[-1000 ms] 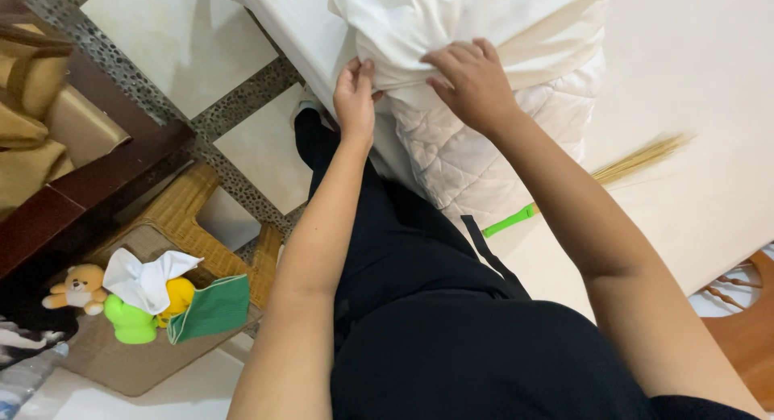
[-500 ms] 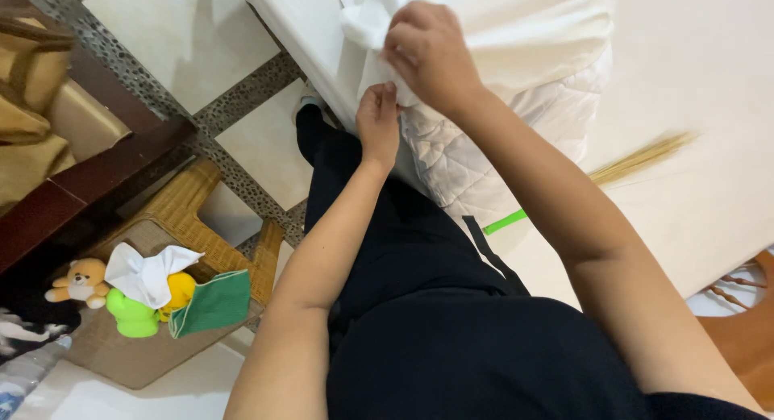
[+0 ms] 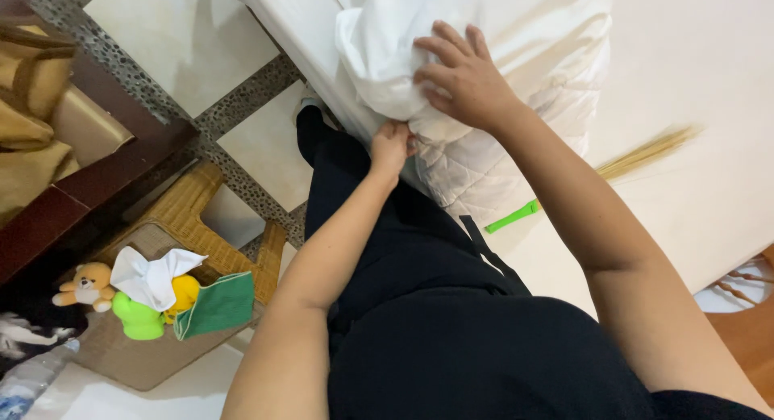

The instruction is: The person picks up white pillows from a cart and places them on a bed, then uses a whisk broom to beat and fluff a quilted pillow. They then insert the pillow into a white pillowcase, working the fabric over the pillow corners and adjusting the cover on the bed.

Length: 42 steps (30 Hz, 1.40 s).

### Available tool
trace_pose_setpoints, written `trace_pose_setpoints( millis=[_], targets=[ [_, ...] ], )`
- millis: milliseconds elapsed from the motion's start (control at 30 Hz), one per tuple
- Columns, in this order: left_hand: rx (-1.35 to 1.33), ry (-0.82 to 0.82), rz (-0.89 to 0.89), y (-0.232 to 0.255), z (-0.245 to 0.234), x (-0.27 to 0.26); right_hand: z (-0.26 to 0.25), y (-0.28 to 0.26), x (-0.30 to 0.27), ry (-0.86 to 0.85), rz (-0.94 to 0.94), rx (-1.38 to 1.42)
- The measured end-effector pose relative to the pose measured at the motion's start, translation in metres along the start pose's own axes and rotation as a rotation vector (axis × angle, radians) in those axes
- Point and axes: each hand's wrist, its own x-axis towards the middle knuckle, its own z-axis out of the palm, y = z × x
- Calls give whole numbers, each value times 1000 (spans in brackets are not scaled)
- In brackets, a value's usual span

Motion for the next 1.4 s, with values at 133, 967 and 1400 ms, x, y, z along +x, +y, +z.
trace_pose_setpoints(
  millis=[133, 967, 1400],
  targets=[
    [-19, 31, 44, 18, -26, 5, 15, 32, -26, 99, 26, -25],
    [1280, -75, 1250, 96, -9, -74, -14, 98, -91, 192, 149, -228],
    [1349, -144, 1380, 150, 52, -55, 10, 104, -139, 321, 293, -108]
  ],
)
